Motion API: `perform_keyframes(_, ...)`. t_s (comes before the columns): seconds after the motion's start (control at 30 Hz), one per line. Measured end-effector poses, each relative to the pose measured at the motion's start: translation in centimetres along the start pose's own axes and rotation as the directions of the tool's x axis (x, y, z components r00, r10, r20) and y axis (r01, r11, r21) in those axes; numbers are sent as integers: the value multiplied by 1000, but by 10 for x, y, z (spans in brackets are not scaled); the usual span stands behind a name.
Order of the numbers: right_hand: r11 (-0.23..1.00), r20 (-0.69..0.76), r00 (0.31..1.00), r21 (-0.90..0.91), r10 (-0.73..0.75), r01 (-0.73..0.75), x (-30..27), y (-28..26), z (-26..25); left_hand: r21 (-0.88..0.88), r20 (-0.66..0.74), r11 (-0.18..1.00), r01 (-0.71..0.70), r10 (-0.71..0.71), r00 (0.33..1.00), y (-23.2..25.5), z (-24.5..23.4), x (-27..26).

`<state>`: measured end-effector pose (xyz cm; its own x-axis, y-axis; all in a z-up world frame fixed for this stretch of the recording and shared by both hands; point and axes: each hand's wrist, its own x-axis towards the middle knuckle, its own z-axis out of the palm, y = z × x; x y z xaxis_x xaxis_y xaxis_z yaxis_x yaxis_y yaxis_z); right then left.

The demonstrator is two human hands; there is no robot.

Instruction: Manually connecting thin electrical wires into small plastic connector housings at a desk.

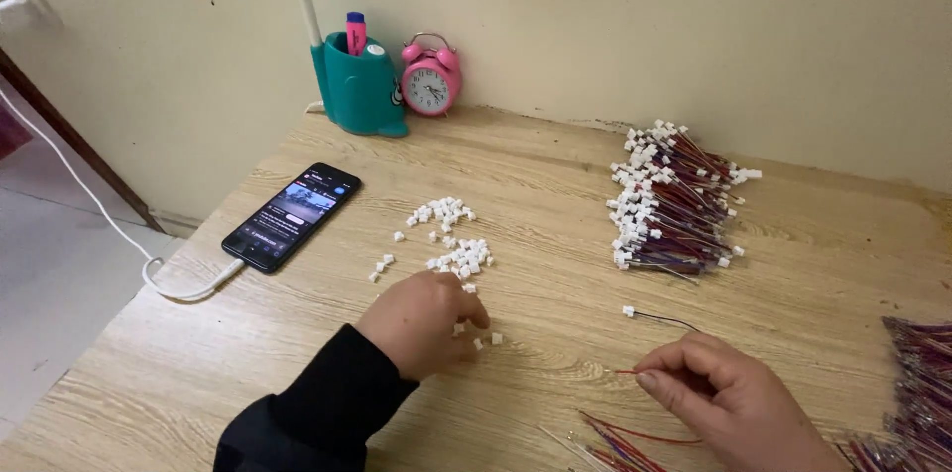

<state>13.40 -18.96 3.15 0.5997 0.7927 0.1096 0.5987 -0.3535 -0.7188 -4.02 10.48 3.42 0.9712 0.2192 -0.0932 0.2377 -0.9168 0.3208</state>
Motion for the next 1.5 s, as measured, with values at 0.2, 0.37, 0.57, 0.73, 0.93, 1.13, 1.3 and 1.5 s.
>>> perform_keyframes(0.2, 976, 1, 976, 21, 217, -217, -1, -18, -3, 79, -73, 997, 18, -12, 997, 5, 13, 4)
perform_keyframes(0.37, 984, -1, 985, 33, 175, -175, 5, -32, -8, 84, -111, 996, -3, 12, 994, 6, 20, 8)
perform_keyframes(0.57, 998, -45, 999, 59, 27, -24, 12, -60, -10, 170, -216, 981, -89, 126, 968, 13, 36, 15)
perform_keyframes(0.73, 999, -51, 998, 32, -38, 39, 12, -58, -15, 202, -259, 975, -94, 146, 955, 21, 38, 21)
perform_keyframes(0.93, 987, -84, 987, 104, 135, -126, 11, -60, -23, -680, -207, 732, -44, -135, 969, 87, 9, 18)
perform_keyframes(1.13, 996, -149, 987, 51, -67, 75, 7, -67, -30, -993, -69, -76, -86, -202, 977, 118, 15, 23)
perform_keyframes(1.3, 998, -93, 996, 55, -11, 17, 4, -74, -31, -909, 124, -415, 41, -173, 977, 116, 26, 19)
perform_keyframes(1.5, 993, -120, 986, -47, -115, 110, 3, -75, -26, -804, 187, -585, 106, -80, 979, 116, 44, 20)
